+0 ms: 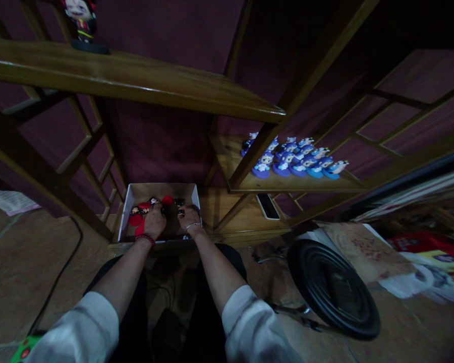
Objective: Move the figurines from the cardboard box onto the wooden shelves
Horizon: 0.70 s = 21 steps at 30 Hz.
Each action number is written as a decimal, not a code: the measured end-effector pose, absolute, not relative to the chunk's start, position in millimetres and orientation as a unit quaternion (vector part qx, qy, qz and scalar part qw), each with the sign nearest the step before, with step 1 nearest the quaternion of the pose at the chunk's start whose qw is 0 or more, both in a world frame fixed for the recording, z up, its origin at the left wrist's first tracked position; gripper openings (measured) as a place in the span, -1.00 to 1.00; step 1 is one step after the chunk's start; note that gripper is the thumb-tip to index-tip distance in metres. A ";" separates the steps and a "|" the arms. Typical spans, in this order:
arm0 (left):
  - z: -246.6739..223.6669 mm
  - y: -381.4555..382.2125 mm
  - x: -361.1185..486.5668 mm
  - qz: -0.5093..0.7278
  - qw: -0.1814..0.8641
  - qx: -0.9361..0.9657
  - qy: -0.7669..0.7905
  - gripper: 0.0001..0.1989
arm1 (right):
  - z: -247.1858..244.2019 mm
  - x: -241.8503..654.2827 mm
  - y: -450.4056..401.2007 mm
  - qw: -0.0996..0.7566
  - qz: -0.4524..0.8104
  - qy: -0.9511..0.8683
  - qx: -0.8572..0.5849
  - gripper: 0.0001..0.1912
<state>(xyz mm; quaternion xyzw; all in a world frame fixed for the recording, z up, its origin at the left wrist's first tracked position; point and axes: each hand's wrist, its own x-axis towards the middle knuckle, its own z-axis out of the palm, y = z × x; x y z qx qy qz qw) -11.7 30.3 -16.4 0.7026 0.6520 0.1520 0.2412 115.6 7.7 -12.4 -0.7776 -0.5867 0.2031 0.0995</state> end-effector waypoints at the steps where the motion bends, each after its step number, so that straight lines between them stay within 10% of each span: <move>1: -17.3 31.1 -11.6 0.158 0.243 0.701 0.652 -0.59 | -11.7 115.0 7.6 0.104 0.207 -0.588 -0.775 -0.70; 21: -20.4 38.0 -4.5 0.120 0.129 0.783 0.596 -0.61 | -20.0 113.5 9.5 0.100 0.242 -0.591 -0.763 -0.55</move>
